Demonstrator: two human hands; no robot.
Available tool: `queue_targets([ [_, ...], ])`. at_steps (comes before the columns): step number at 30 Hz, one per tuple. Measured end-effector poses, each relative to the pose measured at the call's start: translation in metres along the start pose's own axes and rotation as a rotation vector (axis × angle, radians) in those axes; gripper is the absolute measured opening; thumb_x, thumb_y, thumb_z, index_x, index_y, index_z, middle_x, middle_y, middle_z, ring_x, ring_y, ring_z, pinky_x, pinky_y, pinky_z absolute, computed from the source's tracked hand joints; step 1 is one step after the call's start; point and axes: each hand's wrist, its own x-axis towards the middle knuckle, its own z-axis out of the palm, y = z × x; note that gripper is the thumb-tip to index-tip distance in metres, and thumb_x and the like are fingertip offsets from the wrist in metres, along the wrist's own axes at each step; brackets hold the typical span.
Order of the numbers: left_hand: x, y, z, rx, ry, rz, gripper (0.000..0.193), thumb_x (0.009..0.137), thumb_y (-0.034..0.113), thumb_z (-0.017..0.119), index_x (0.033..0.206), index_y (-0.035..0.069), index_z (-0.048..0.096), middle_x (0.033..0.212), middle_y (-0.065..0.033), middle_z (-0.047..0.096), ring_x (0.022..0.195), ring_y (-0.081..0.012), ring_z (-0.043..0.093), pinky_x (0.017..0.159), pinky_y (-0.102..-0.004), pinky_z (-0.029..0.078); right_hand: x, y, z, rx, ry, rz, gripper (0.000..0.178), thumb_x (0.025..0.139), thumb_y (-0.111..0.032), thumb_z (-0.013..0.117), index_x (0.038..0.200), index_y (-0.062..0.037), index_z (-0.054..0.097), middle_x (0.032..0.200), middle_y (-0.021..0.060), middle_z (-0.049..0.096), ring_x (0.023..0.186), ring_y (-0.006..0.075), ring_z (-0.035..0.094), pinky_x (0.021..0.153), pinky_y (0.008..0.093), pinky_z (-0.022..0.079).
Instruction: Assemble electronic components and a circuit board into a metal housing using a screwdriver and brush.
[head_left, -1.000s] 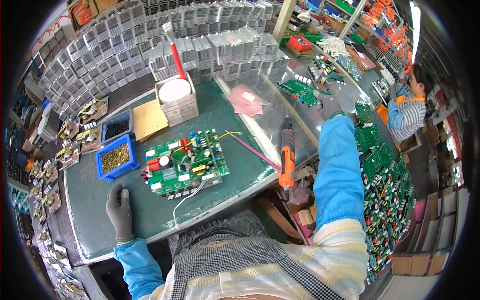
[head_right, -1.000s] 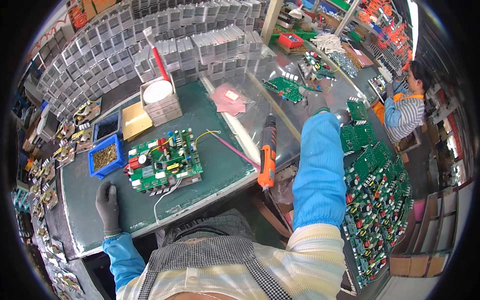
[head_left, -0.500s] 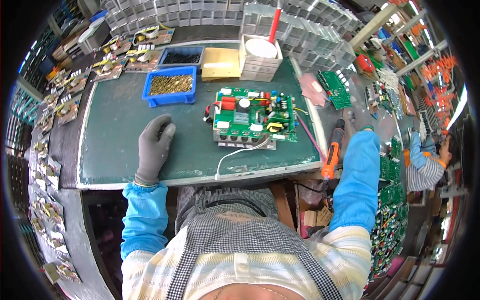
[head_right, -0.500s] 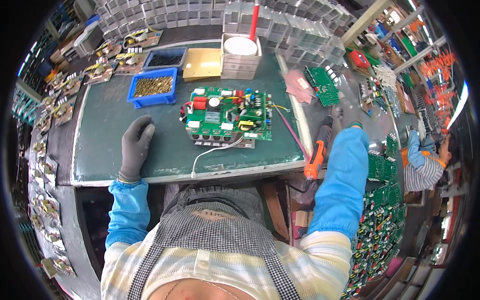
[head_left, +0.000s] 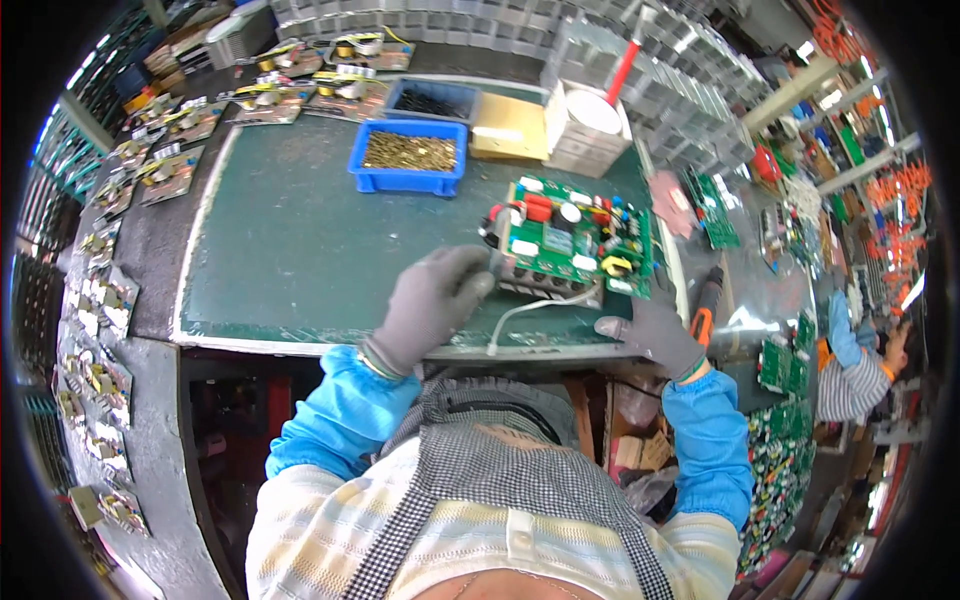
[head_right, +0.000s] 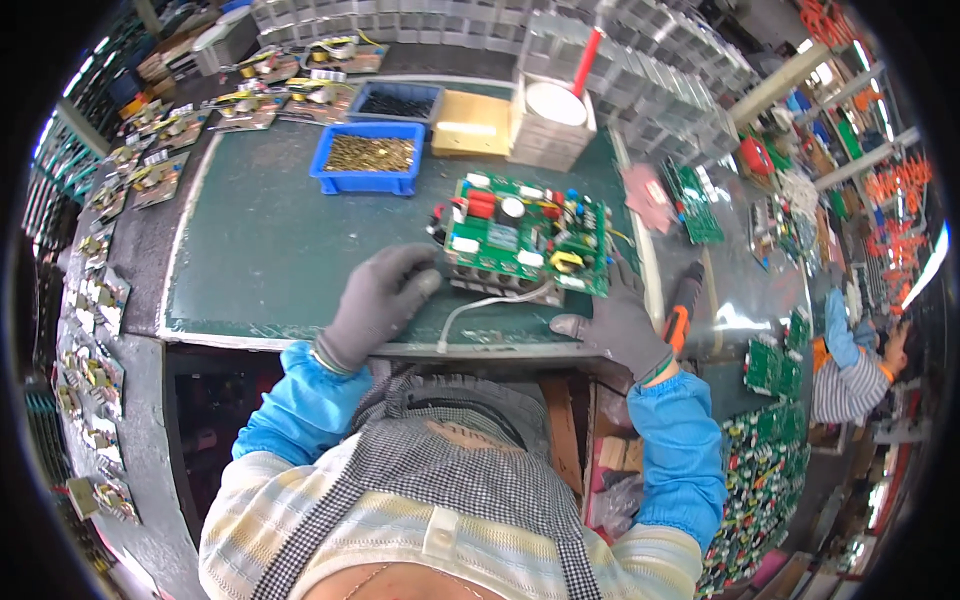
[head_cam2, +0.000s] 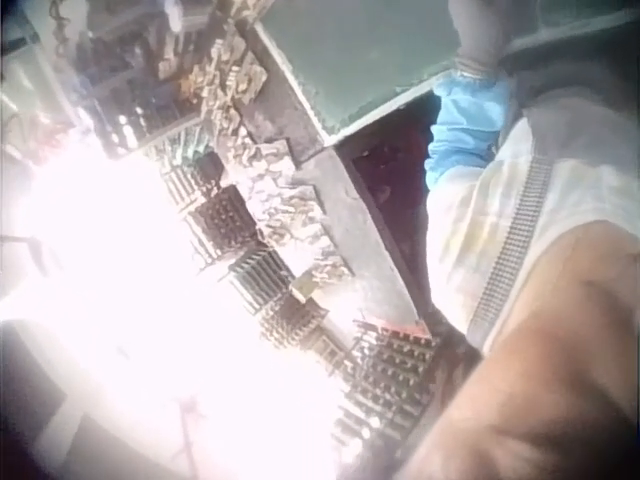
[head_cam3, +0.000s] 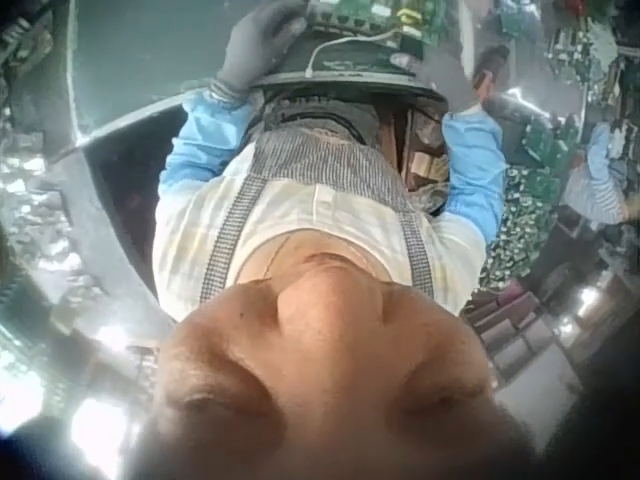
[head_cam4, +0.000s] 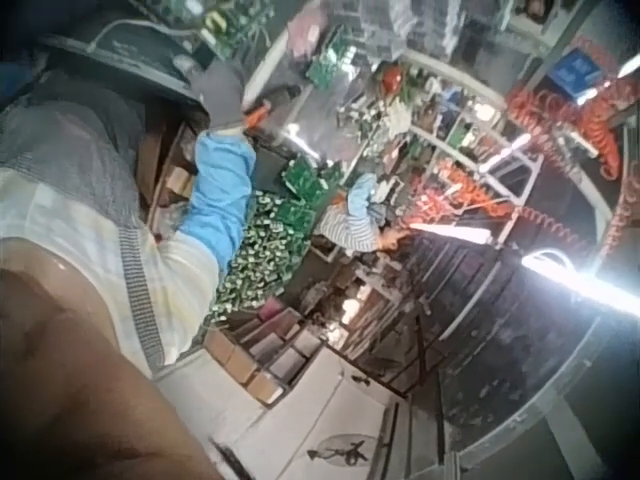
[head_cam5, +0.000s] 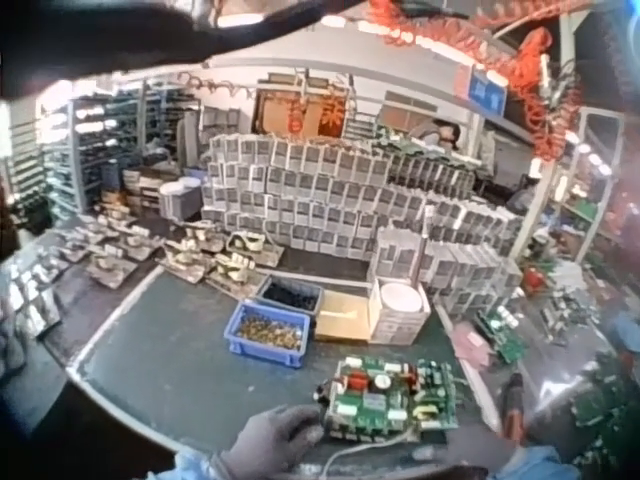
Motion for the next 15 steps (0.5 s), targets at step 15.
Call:
queue_targets([
  [15, -0.003, 0.010, 0.011, 0.001, 0.054, 0.016, 0.021, 0.092, 0.011, 0.067, 0.112, 0.007, 0.070, 0.101, -0.0166, 0.071, 0.091, -0.0356, 0.069, 0.080, -0.0398, 0.055, 0.055, -0.008, 0.081, 2.046, -0.280, -0.147, 0.049, 0.099, -0.029, 0.067, 0.142, -0.0111, 0.051, 0.136, 0.0083, 0.060, 0.122, 0.0235, 0.058, 0.113, 0.0400, 0.045],
])
